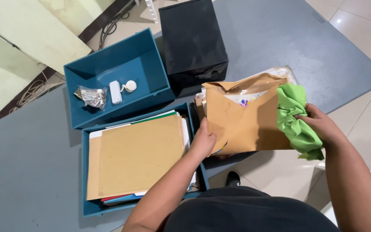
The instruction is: Cleaning and organizing folders and magazines using a cloth and storage bins.
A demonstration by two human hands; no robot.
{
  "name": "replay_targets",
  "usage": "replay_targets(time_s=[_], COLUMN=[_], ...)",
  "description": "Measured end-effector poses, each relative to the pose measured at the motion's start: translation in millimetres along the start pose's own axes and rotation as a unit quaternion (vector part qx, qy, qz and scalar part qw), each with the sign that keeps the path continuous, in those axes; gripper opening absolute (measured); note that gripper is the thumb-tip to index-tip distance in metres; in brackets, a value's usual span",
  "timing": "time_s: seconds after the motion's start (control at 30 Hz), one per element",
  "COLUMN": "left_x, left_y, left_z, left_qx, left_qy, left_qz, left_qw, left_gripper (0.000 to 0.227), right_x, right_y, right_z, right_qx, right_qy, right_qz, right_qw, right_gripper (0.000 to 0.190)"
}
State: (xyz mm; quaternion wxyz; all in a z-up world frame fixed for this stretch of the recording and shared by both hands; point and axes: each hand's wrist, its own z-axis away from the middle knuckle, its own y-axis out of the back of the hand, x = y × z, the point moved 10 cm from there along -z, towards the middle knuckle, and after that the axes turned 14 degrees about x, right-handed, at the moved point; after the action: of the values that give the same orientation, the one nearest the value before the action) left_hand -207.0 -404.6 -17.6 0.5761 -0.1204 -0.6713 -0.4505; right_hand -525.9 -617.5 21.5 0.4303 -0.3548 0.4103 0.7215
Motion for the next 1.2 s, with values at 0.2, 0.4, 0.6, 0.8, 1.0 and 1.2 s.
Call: replay_targets(time_s=[0.2, 0.4, 0.6, 0.8, 1.0, 1.2], left_x=[9, 52, 26, 43, -43, -95], left_y=[-4, -16, -88, 83, 206, 276], left_z=[-8, 24, 89, 73, 73, 83], left_qx=[0.039, -0.023, -0.345, -0.051, 0.066, -0.008], left_qy=[0.033, -0.114, 0.158, 0.162, 0.205, 0.057], left_qz=[-0.080, -0.037, 0.306, 0.493, 0.468, 0.120], left_qw=[0.996, 0.993, 0.873, 0.853, 0.857, 0.991], left_gripper=[0.093, 0.044, 0.062, 0.085, 0.085, 0.082], right_x=[7, -56, -29, -99, -144, -114], right_y=[5, -17, -157, -252, -374, -458], right_z=[-39, 9, 22, 141, 327, 327], right_qx=[0.035, -0.012, -0.142, -0.082, -0.131, -0.173], right_qy=[0.040, 0.128, -0.048, 0.383, 0.661, 0.475], right_qz=[-0.018, -0.290, -0.531, -0.119, 0.155, 0.194], right_qw=[0.998, 0.948, 0.834, 0.913, 0.722, 0.841], right_gripper=[0.043, 0.039, 0.045, 0.022, 0.060, 0.076])
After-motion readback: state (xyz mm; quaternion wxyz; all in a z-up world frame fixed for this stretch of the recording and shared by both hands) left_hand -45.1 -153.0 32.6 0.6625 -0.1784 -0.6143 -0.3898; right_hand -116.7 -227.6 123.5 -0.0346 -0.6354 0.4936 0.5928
